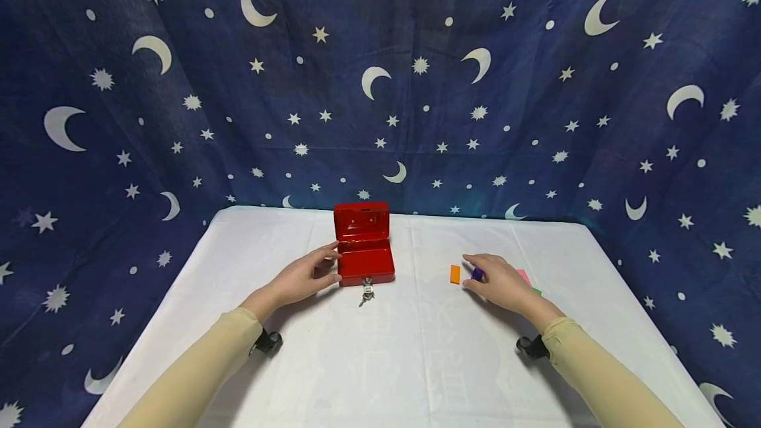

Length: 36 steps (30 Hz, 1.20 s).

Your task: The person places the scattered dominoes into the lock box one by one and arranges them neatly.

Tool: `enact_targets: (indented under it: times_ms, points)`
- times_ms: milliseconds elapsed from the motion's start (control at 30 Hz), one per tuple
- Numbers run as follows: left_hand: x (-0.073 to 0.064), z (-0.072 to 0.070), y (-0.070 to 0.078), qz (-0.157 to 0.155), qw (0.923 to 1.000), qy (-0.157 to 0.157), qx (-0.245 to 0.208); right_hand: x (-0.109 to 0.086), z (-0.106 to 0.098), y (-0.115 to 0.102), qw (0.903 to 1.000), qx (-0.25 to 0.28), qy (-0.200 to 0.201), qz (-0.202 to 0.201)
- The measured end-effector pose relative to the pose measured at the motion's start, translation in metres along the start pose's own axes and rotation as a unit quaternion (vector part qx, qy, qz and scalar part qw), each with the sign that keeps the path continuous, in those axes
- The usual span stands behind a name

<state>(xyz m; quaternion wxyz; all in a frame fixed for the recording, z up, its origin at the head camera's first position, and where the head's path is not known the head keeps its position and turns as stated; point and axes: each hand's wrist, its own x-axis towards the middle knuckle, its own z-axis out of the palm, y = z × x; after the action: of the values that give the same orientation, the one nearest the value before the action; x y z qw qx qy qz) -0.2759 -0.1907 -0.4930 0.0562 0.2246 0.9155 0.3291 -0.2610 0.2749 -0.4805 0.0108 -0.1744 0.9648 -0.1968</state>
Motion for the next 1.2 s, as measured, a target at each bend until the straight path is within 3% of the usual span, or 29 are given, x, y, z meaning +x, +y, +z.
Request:
enact_targets:
  times_ms: [667,1200]
  points:
    - [0.001,0.001,0.0,-0.006,0.9999,0.009,0.007,0.01,0.006,0.0,0.9969,0.042,0.001,0.066]
    - [0.002,0.001,-0.001,-0.006,0.9998,0.013,0.014,0.012,0.011,-0.005,0.9966,0.041,0.007,0.071]
